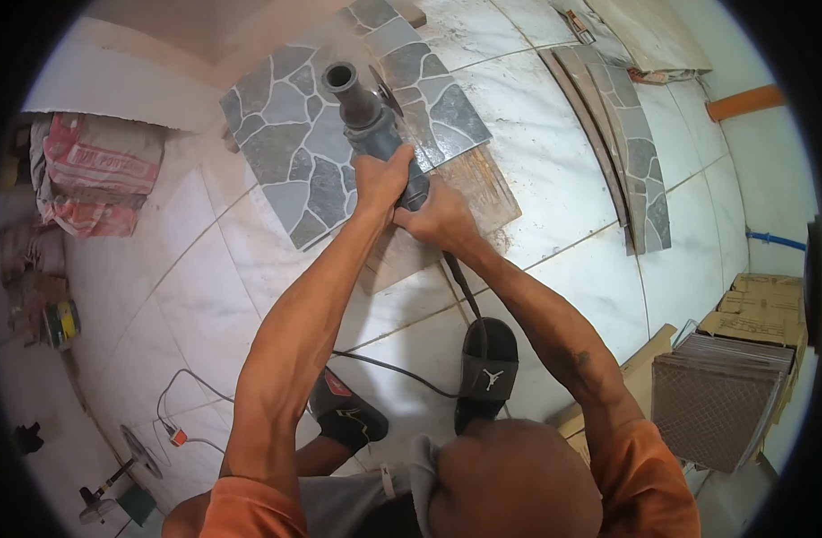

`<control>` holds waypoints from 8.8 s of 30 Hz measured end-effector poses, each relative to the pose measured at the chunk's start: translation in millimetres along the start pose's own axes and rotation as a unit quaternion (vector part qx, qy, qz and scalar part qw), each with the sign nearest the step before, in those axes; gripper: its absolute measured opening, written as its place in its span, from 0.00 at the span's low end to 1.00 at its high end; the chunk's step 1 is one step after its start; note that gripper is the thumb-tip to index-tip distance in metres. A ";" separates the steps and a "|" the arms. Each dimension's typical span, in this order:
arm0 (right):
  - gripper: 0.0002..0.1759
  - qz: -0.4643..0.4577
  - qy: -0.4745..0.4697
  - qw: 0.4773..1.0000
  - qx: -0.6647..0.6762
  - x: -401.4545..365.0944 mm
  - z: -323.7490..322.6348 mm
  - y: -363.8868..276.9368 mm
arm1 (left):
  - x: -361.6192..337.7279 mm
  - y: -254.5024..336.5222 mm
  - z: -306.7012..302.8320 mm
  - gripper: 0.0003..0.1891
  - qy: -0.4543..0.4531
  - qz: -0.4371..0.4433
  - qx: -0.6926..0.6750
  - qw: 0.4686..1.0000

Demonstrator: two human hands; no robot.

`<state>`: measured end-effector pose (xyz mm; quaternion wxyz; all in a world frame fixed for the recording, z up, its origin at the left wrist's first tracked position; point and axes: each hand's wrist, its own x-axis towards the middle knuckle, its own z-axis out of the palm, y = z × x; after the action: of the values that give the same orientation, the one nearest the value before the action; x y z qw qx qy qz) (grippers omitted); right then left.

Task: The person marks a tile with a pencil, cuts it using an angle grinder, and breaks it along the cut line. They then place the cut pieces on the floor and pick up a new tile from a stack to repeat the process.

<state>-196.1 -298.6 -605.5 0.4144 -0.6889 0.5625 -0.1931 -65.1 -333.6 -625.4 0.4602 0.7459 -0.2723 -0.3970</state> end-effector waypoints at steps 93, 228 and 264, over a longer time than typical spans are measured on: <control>0.34 0.121 -0.093 0.988 0.033 -78.2 -37.3 11.5 | -92.4 -37.6 12.7 0.26 -0.049 0.040 -0.041 0.997; 0.37 0.136 0.124 0.945 -0.272 169.9 -193.4 64.2 | -38.1 -50.9 -219.2 0.29 0.073 0.096 0.339 0.933; 0.44 0.040 0.080 0.946 -0.311 221.3 -125.5 63.3 | -39.7 -31.6 -192.0 0.31 -0.035 0.206 0.458 0.864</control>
<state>-262.2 -551.4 -626.6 0.1405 -0.7431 0.6526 -0.0460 76.7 -199.2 -590.2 0.1285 0.7854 -0.5866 -0.1502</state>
